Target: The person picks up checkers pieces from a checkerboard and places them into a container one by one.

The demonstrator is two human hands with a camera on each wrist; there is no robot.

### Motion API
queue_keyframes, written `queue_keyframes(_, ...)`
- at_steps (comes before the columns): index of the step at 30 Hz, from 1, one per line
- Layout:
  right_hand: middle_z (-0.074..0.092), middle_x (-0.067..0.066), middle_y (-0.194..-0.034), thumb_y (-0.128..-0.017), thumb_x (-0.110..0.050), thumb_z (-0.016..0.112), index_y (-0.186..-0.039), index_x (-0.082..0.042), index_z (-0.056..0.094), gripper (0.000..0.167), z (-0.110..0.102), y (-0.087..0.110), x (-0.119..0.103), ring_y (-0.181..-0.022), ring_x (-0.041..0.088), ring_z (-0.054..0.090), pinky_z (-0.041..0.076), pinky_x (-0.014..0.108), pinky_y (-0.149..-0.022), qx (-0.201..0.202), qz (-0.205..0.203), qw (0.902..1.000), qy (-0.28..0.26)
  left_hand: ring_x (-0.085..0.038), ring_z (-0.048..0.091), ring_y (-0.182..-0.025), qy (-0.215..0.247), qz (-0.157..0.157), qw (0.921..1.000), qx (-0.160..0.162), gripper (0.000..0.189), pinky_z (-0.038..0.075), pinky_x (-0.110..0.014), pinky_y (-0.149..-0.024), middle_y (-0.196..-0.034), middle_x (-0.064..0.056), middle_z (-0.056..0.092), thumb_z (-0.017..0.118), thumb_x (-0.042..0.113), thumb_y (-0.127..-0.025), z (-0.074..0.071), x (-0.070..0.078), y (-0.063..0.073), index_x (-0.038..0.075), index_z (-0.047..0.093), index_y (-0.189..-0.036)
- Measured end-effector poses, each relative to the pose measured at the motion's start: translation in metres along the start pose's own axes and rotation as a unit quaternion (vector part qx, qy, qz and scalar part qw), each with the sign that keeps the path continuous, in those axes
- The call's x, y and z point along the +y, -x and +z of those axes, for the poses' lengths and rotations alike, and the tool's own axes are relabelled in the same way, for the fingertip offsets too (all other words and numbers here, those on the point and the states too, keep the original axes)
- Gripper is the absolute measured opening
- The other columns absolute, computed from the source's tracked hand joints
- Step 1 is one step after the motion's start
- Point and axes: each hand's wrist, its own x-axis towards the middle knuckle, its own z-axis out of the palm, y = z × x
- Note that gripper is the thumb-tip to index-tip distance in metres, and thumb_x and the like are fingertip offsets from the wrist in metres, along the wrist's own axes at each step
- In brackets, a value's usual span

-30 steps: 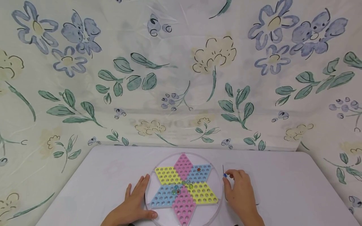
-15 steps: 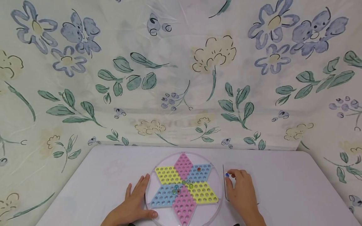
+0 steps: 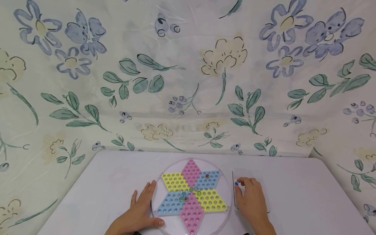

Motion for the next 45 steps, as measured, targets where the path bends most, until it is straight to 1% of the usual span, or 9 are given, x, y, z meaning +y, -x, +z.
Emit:
queue_keyframes(7,0.063,0.016,-0.105,-0.093,-0.008,0.068,-0.113,0.003,0.068,0.022,0.001,0.000,0.002,-0.096,0.030,0.058,0.052,0.048,-0.080,0.002,0.000,1.0000,-0.006,-0.043,-0.002,-0.153,-0.006,-0.005,1.0000,0.000,0.139,-0.017,-0.068,-0.111,-0.166,-0.025,0.008,0.085,0.063,-0.067,0.000,0.002,-0.001,-0.004,0.005,-0.159)
queue_keyframes(12,0.063,0.015,-0.106,-0.094,-0.008,0.067,-0.113,0.002,0.069,0.021,0.001,0.000,0.001,-0.095,0.030,0.058,0.053,0.046,-0.080,0.011,0.002,0.9999,0.000,-0.042,-0.002,-0.153,-0.008,-0.009,0.9999,0.001,0.139,-0.017,-0.068,-0.111,-0.166,-0.024,0.009,0.085,0.063,-0.066,0.000,0.002,-0.001,-0.003,0.006,-0.159)
queue_keyframes(15,0.064,0.014,-0.106,-0.093,-0.008,0.067,-0.112,0.001,0.069,0.021,0.001,0.000,0.000,-0.094,0.029,0.058,0.053,0.045,-0.079,0.024,-0.011,0.9997,-0.001,-0.042,-0.003,-0.153,-0.009,-0.005,1.0000,0.000,0.139,-0.017,-0.067,-0.112,-0.166,-0.023,0.008,0.085,0.063,-0.067,0.000,0.001,-0.001,-0.003,0.005,-0.159)
queue_keyframes(19,0.064,0.013,-0.104,-0.092,-0.005,0.069,-0.110,0.000,0.070,0.019,0.003,0.001,-0.002,-0.091,0.026,0.058,0.054,0.043,-0.077,0.050,-0.042,0.9979,-0.003,-0.042,-0.002,-0.153,-0.007,-0.002,1.0000,0.002,0.139,-0.017,-0.067,-0.112,-0.166,-0.024,0.008,0.085,0.063,-0.067,-0.001,0.002,-0.001,-0.003,0.005,-0.159)
queue_keyframes(22,0.064,0.012,-0.103,-0.091,-0.004,0.070,-0.109,0.000,0.071,0.018,0.003,0.002,-0.005,-0.090,0.024,0.057,0.054,0.042,-0.076,0.056,-0.052,0.9971,-0.005,-0.042,-0.002,-0.153,-0.005,-0.002,1.0000,0.003,0.139,-0.017,-0.067,-0.112,-0.166,-0.024,0.008,0.085,0.063,-0.067,-0.001,0.003,0.000,-0.003,0.005,-0.159)
queue_keyframes(30,0.062,0.012,-0.106,-0.093,-0.007,0.069,-0.110,-0.002,0.070,0.018,0.004,0.005,-0.017,-0.092,0.025,0.056,0.053,0.042,-0.079,0.033,-0.034,0.9988,-0.009,-0.043,-0.001,-0.153,-0.007,-0.004,1.0000,0.004,0.139,-0.017,-0.067,-0.112,-0.166,-0.024,0.008,0.084,0.064,-0.066,0.000,0.003,-0.001,-0.003,0.006,-0.160)
queue_keyframes(37,0.063,0.009,-0.104,-0.092,-0.008,0.070,-0.108,-0.004,0.071,0.016,0.009,0.010,-0.023,-0.091,0.023,0.057,0.053,0.041,-0.078,0.036,-0.051,0.9980,-0.008,-0.042,-0.001,-0.153,-0.008,-0.004,1.0000,0.003,0.139,-0.016,-0.067,-0.112,-0.166,-0.024,0.007,0.084,0.064,-0.066,0.001,0.001,0.000,-0.003,0.005,-0.159)
queue_keyframes(42,0.062,0.008,-0.108,-0.093,-0.009,0.070,-0.110,-0.005,0.070,0.017,0.011,0.011,-0.031,-0.094,0.023,0.057,0.053,0.041,-0.080,0.015,-0.049,0.9986,-0.014,-0.042,-0.001,-0.153,-0.008,-0.008,0.9999,0.004,0.140,-0.016,-0.067,-0.112,-0.166,-0.024,0.008,0.084,0.065,-0.066,0.002,0.000,0.000,-0.003,0.006,-0.159)
queue_keyframes(45,0.062,0.007,-0.108,-0.094,-0.010,0.070,-0.110,-0.006,0.070,0.017,0.014,0.012,-0.037,-0.095,0.023,0.056,0.053,0.041,-0.083,-0.002,-0.043,0.9989,-0.021,-0.042,-0.001,-0.153,-0.006,-0.005,1.0000,0.005,0.140,-0.016,-0.068,-0.112,-0.166,-0.024,0.008,0.084,0.065,-0.066,0.002,0.000,0.000,-0.003,0.005,-0.159)
